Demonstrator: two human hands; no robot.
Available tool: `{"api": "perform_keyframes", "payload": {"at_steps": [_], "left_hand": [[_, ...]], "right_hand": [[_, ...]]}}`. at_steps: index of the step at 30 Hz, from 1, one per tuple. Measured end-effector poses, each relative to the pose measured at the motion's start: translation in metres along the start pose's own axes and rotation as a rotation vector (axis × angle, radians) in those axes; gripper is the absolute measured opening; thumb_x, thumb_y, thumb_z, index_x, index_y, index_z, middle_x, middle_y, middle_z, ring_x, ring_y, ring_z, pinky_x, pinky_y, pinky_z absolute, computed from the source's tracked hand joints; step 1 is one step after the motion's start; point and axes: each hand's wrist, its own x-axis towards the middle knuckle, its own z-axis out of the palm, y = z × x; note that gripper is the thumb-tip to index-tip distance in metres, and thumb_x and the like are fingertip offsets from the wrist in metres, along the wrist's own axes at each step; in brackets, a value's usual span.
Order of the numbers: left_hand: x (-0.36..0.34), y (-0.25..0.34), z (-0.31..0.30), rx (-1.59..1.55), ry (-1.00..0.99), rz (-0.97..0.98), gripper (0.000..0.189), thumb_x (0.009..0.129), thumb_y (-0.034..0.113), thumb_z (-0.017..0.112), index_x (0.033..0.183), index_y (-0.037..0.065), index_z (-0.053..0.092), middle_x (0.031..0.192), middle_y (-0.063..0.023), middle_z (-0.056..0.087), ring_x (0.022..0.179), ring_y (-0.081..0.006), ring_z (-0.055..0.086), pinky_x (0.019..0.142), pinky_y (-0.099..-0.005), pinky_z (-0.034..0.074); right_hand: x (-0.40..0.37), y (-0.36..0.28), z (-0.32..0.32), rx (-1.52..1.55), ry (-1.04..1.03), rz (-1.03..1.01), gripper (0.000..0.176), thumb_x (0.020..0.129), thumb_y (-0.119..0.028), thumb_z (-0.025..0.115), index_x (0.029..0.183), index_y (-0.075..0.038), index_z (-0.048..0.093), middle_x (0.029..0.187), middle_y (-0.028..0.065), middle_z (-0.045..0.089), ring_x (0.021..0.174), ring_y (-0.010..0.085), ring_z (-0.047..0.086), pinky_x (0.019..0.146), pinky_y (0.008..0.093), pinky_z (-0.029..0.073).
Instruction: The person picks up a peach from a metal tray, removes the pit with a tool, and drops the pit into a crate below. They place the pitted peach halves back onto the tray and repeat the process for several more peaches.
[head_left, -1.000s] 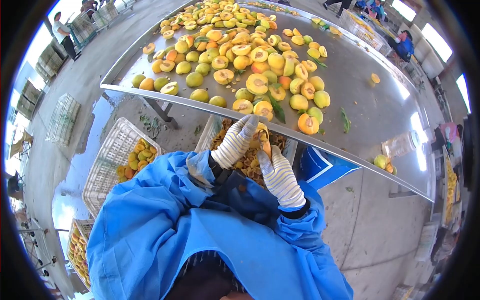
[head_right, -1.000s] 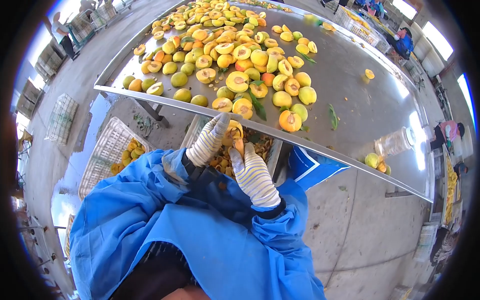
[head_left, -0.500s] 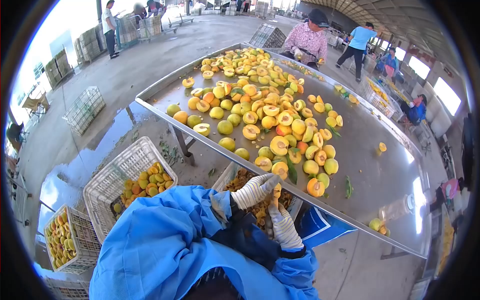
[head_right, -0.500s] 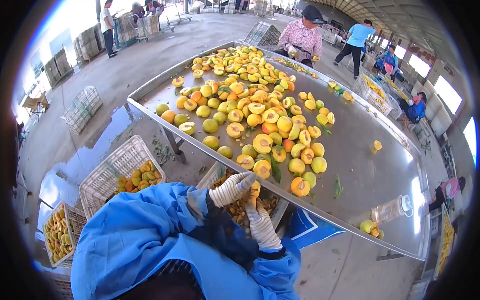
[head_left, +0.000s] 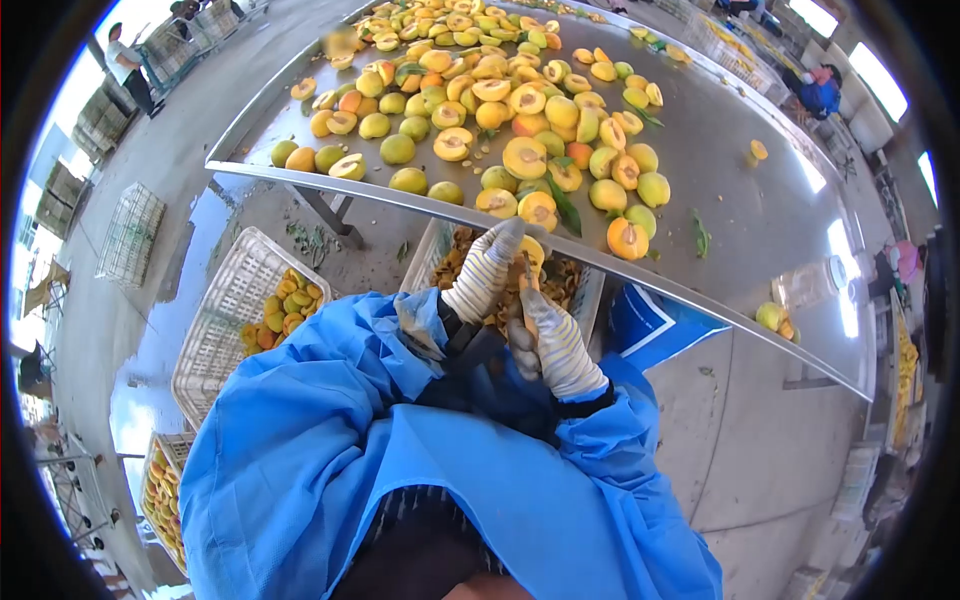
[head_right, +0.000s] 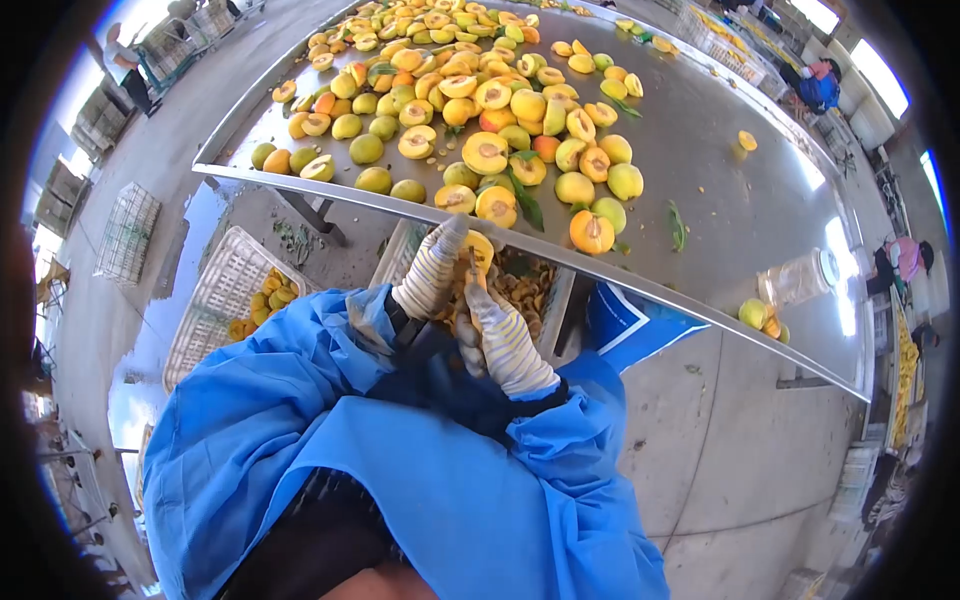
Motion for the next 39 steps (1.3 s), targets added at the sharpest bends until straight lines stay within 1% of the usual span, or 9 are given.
{"api": "perform_keyframes", "payload": {"at_steps": [3, 4, 7, 18, 23, 25, 28, 35, 39], "left_hand": [[-0.004, -0.004, 0.011, -0.001, 0.081, 0.093, 0.041, 0.093, 0.04, 0.064, 0.109, 0.003, 0.064, 0.089, -0.0035, 0.067, 0.076, -0.0113, 0.062, 0.069, -0.0261, 0.052], [0.007, -0.015, -0.017, 0.187, 0.074, 0.085, 0.038, 0.095, 0.038, 0.062, 0.108, 0.003, 0.064, 0.089, -0.0026, 0.066, 0.076, -0.0095, 0.061, 0.069, -0.0255, 0.051], [0.008, -0.012, -0.023, 0.367, 0.011, 0.084, 0.04, 0.099, 0.04, 0.053, 0.098, 0.001, 0.064, 0.08, -0.0034, 0.064, 0.069, -0.0108, 0.058, 0.062, -0.0248, 0.048], [-0.006, -0.003, 0.005, 0.501, 0.052, 0.2, 0.066, 0.093, 0.061, 0.052, 0.129, 0.005, 0.05, 0.109, -0.0059, 0.056, 0.083, -0.0131, 0.054, 0.074, -0.0276, 0.048], [-0.005, -0.016, 0.008, 0.384, 0.135, 0.303, 0.055, 0.097, 0.052, 0.051, 0.127, 0.006, 0.051, 0.114, -0.0061, 0.057, 0.086, -0.0153, 0.057, 0.077, -0.0298, 0.05], [-0.003, -0.022, -0.003, 0.394, 0.011, 0.204, 0.048, 0.097, 0.048, 0.053, 0.124, 0.008, 0.054, 0.111, -0.005, 0.058, 0.091, -0.0142, 0.056, 0.079, -0.0287, 0.049], [0.002, -0.023, -0.028, 0.375, 0.023, 0.193, 0.041, 0.098, 0.042, 0.055, 0.121, 0.008, 0.056, 0.108, -0.0039, 0.059, 0.095, -0.0142, 0.056, 0.083, -0.029, 0.049], [-0.001, -0.02, 0.003, 0.22, -0.016, 0.222, 0.033, 0.096, 0.035, 0.062, 0.114, 0.008, 0.06, 0.101, -0.0041, 0.063, 0.089, -0.0139, 0.059, 0.08, -0.0292, 0.05], [0.003, -0.024, -0.005, 0.173, 0.009, 0.141, 0.026, 0.094, 0.031, 0.066, 0.104, 0.007, 0.064, 0.094, -0.0025, 0.065, 0.085, -0.0117, 0.059, 0.077, -0.0273, 0.05]], "right_hand": [[0.006, 0.001, -0.005, -0.163, 0.034, -0.036, 0.035, 0.097, -0.045, 0.053, 0.099, -0.01, 0.054, 0.066, 0.0014, 0.053, 0.047, 0.0167, 0.05, 0.042, 0.0304, 0.043], [0.033, 0.032, -0.009, -0.486, 0.187, -0.66, 0.039, 0.099, -0.042, 0.052, 0.109, -0.005, 0.058, 0.077, 0.0062, 0.063, 0.065, 0.0261, 0.061, 0.059, 0.0357, 0.05], [0.015, 0.018, -0.008, -0.207, 0.098, -0.096, 0.046, 0.096, -0.052, 0.052, 0.092, -0.007, 0.061, 0.066, 0.0038, 0.057, 0.048, 0.0181, 0.054, 0.044, 0.0322, 0.045], [0.011, 0.003, -0.02, -0.137, -0.12, -0.051, 0.045, 0.097, -0.058, 0.045, 0.101, -0.013, 0.051, 0.065, 0.0024, 0.05, 0.037, 0.0122, 0.044, 0.034, 0.0278, 0.038], [0.06, 0.039, -0.003, -0.521, 0.291, -0.763, 0.04, 0.099, -0.051, 0.044, 0.102, -0.012, 0.05, 0.069, 0.0036, 0.052, 0.05, 0.0151, 0.052, 0.038, 0.0296, 0.041], [0.006, 0.002, -0.013, -0.307, 0.01, -0.124, 0.043, 0.098, -0.053, 0.046, 0.1, -0.01, 0.051, 0.069, 0.0037, 0.052, 0.049, 0.0154, 0.051, 0.037, 0.0299, 0.042], [0.003, -0.002, -0.016, -0.177, -0.091, -0.072, 0.046, 0.094, -0.059, 0.049, 0.088, -0.014, 0.051, 0.058, -0.0007, 0.046, 0.041, 0.0106, 0.042, 0.034, 0.0272, 0.036], [0.042, 0.031, -0.034, -0.872, 0.293, -0.401, 0.034, 0.1, -0.035, 0.049, 0.117, -0.006, 0.052, 0.103, 0.0089, 0.057, 0.087, 0.0196, 0.056, 0.073, 0.0308, 0.052], [0.081, 0.083, -0.048, -0.965, 0.481, -0.779, 0.045, 0.097, -0.047, 0.05, 0.111, -0.005, 0.054, 0.078, 0.0201, 0.063, 0.067, 0.0396, 0.062, 0.062, 0.0442, 0.051]]}}
